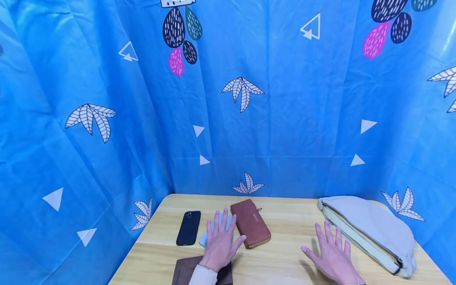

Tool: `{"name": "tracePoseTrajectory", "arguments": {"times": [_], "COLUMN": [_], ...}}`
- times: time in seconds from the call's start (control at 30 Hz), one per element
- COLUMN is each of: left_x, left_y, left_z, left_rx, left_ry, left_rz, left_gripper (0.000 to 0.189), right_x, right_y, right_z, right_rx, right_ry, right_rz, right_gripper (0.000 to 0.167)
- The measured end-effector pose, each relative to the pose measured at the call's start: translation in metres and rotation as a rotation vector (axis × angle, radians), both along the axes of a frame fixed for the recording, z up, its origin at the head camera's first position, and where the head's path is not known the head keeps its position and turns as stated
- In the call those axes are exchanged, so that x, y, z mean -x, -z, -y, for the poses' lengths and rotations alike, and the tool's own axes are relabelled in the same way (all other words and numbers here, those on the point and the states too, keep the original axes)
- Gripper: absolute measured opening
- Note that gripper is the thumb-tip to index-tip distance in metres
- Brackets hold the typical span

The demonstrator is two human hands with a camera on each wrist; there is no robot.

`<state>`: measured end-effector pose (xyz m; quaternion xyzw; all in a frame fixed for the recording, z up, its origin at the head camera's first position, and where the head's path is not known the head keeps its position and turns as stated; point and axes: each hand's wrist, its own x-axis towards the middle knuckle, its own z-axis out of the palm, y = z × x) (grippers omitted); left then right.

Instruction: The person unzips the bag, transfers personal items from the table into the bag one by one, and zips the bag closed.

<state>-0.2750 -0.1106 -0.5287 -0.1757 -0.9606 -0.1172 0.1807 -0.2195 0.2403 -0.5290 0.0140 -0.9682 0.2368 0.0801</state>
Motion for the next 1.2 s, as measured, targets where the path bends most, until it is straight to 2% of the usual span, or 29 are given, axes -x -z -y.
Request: {"name": "tracePoseTrajectory", "arguments": {"times": [0.3, 0.43, 0.63, 0.87, 1.03, 1.2], "left_x": [-0.001, -0.003, -0.005, -0.012, -0.016, -0.013], "left_y": [0.003, -0.002, -0.009, -0.017, -0.024, -0.030], "left_z": [-0.009, -0.015, -0.026, -0.038, -0.059, -0.080], "left_rx": [-0.045, -0.071, -0.159, -0.287, -0.381, -0.400], "left_ry": [0.053, 0.080, 0.128, 0.184, 0.243, 0.278], "left_rz": [-0.043, -0.006, 0.090, 0.222, 0.373, 0.448], "left_gripper": [0.065, 0.068, 0.073, 0.070, 0.077, 0.077], "right_x": [0.000, 0.001, 0.002, 0.000, -0.009, -0.016], "right_y": [-0.004, -0.010, -0.021, -0.025, -0.027, -0.030], "right_z": [-0.004, -0.009, -0.013, -0.022, -0.051, -0.089], "right_rx": [-0.017, -0.022, -0.011, 0.017, 0.007, 0.003], "right_ry": [0.002, 0.000, 0.007, 0.026, 0.057, 0.101], "right_rz": [0.010, 0.025, 0.042, 0.076, 0.097, 0.137], "right_gripper": [0.101, 0.103, 0.104, 0.108, 0.108, 0.106]}}
